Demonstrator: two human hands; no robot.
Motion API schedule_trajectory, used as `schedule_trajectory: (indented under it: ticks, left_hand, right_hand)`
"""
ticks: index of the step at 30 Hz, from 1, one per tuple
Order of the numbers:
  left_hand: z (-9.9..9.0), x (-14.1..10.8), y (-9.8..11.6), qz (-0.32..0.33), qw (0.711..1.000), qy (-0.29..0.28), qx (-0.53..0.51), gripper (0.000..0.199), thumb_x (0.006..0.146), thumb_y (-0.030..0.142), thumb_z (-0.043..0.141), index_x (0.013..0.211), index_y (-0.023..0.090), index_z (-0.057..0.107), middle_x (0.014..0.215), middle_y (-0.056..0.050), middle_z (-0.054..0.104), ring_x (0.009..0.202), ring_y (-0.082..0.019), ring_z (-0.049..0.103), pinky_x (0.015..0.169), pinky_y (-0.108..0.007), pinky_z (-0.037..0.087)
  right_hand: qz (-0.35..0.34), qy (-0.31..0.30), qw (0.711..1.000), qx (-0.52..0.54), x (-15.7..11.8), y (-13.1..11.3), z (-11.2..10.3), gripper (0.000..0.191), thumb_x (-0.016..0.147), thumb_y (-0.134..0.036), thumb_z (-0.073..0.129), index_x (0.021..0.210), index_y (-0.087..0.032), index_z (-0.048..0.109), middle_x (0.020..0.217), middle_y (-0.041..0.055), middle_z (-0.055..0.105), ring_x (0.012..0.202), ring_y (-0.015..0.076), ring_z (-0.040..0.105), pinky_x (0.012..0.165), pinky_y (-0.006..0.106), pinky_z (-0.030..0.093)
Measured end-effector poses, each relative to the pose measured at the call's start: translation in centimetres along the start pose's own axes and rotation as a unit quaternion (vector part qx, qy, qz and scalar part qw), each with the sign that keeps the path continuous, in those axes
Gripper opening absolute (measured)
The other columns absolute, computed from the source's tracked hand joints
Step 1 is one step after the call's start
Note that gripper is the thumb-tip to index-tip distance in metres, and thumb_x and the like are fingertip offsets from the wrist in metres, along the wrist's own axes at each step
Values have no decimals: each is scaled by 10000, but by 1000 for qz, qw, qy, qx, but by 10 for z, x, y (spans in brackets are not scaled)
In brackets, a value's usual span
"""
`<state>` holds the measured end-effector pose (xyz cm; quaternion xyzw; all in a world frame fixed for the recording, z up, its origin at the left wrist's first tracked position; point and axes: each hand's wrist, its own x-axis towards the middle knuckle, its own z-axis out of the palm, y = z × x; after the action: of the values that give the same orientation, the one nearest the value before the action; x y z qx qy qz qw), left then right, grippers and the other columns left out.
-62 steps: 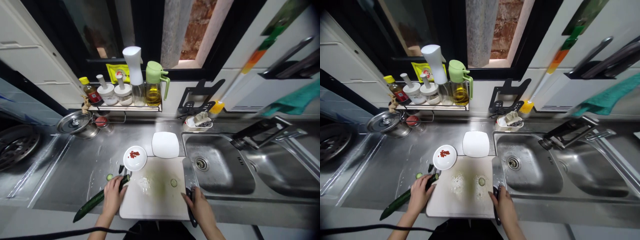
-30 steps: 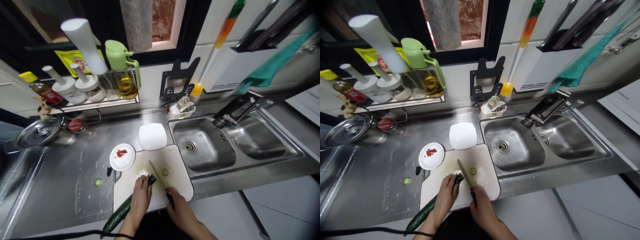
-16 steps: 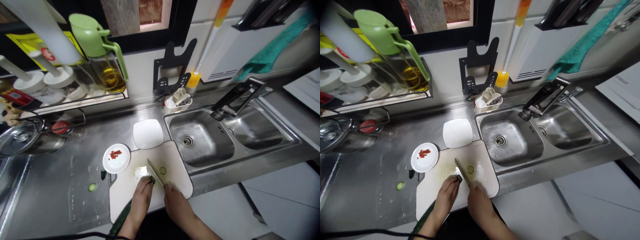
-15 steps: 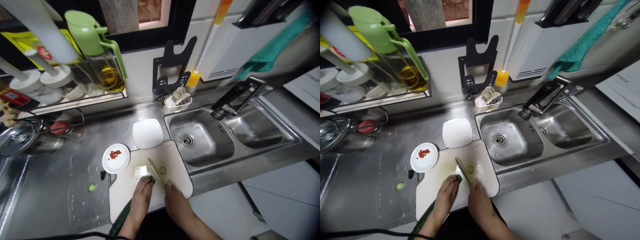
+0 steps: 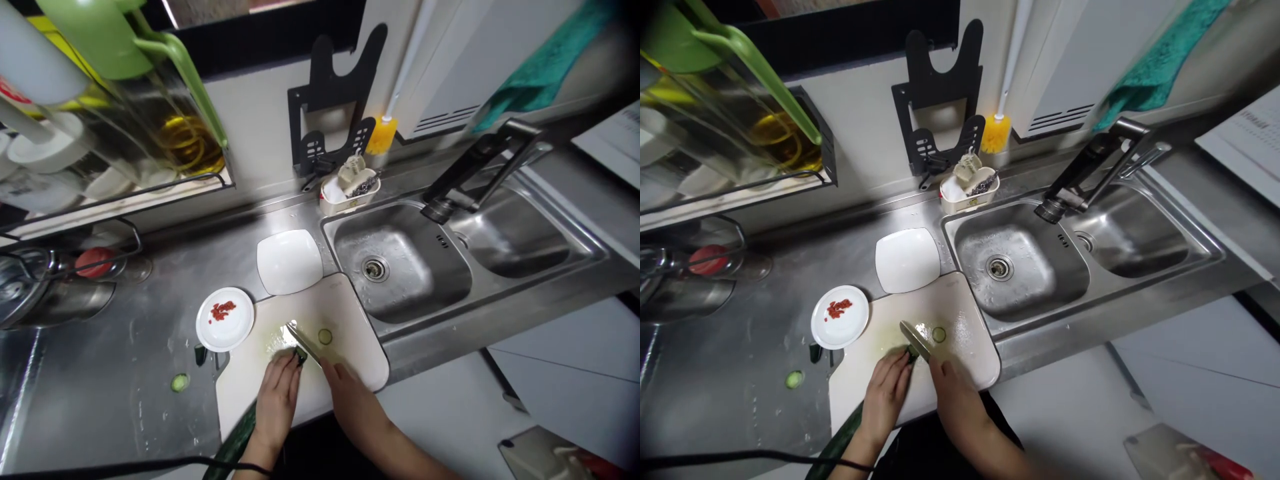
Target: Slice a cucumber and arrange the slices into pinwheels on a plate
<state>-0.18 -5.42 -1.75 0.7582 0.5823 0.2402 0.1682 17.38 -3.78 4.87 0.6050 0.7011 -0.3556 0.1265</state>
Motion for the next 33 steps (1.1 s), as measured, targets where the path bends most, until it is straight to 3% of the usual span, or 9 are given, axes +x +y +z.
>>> schedule_trajectory:
  ticks: [5, 13, 25, 33]
  left_hand:
    - [1, -1, 1, -7, 1000, -11, 2, 249, 896, 194, 471, 1112, 176, 594, 1086, -74, 657, 1053, -192, 598, 959, -401, 500]
    - [4, -4, -5, 7, 1000, 4, -1, 224, 900, 188, 455, 1061, 173, 609, 1035, -83, 667, 1014, -194, 611, 958, -411, 495]
    - [2, -3, -4, 4, 1000, -5, -1, 239, 899, 185, 448, 1077, 175, 608, 1068, -80, 665, 1047, -196, 603, 971, -409, 493]
    - [1, -3, -4, 4, 1000, -17, 3, 254, 906, 171, 428, 1094, 167, 599, 1058, -82, 670, 1037, -194, 608, 969, -411, 492]
  right_hand:
    - [-7, -14, 999, -28, -20, 0, 0, 683, 746, 76, 294, 1350, -211, 434, 1087, 90, 628, 820, 167, 635, 673, 226, 435]
    - [-12, -84, 995, -57, -42, -1, -5, 744, 698, 96, 303, 1377, -193, 403, 1152, 122, 610, 821, 196, 665, 641, 229, 468]
    - [-35, -35, 998, -41, -48, 7, 10, 726, 677, 74, 321, 1348, -181, 435, 1081, 118, 635, 746, 203, 670, 568, 240, 467]
    - [-23, -44, 998, -46, -45, 6, 9, 724, 693, 79, 330, 1353, -203, 423, 1030, 98, 648, 719, 189, 667, 545, 224, 438]
